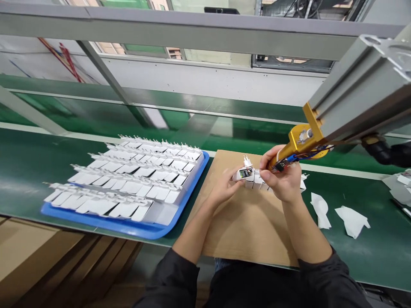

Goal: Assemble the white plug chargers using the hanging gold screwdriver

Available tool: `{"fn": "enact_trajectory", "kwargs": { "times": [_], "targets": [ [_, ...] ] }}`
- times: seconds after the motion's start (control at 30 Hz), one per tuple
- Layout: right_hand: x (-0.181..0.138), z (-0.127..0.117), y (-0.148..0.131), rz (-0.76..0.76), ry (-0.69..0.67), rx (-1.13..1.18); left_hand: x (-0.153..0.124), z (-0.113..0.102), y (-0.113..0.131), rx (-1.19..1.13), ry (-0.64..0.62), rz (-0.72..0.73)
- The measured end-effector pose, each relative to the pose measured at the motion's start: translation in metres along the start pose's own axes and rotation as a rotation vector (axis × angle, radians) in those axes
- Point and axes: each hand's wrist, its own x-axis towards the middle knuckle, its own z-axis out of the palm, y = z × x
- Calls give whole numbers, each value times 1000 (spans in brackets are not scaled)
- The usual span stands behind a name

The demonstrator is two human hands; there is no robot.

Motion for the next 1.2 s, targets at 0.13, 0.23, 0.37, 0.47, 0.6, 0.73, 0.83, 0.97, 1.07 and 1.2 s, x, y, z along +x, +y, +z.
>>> {"fn": "enact_trajectory", "kwargs": {
  "times": [0.13, 0.23, 0.37, 0.47, 0.6, 0.73, 0.83, 0.97, 1.07, 1.2],
  "targets": [
    [-1, 0, 0, -1, -36, 32, -3, 5, -1, 29, -30, 110],
    [0, 0, -1, -8, -63, 52, -4, 11, -5, 18, 4, 169],
    [2, -1, -4, 11, -64, 32, -6, 16, -6, 38, 36, 178],
    [3, -2, -4, 6, -55, 29, -8, 16, -5, 52, 46, 178],
    [1, -1, -1, -38, -44, 57, -8, 15, -2, 52, 56, 187],
    [0, -1, 1, -45, -47, 36, -8, 15, 1, 34, 69, 196],
    [1, -1, 0, -24, -44, 25, -8, 16, 1, 17, 72, 193],
    [2, -1, -3, -22, -58, 22, -9, 18, -1, -15, 67, 156],
    [3, -1, -3, -21, -44, 1, -9, 18, 0, -21, 68, 136],
    [4, -2, -2, -21, -68, 37, -9, 18, 0, -20, 59, 129]
  ]
}}
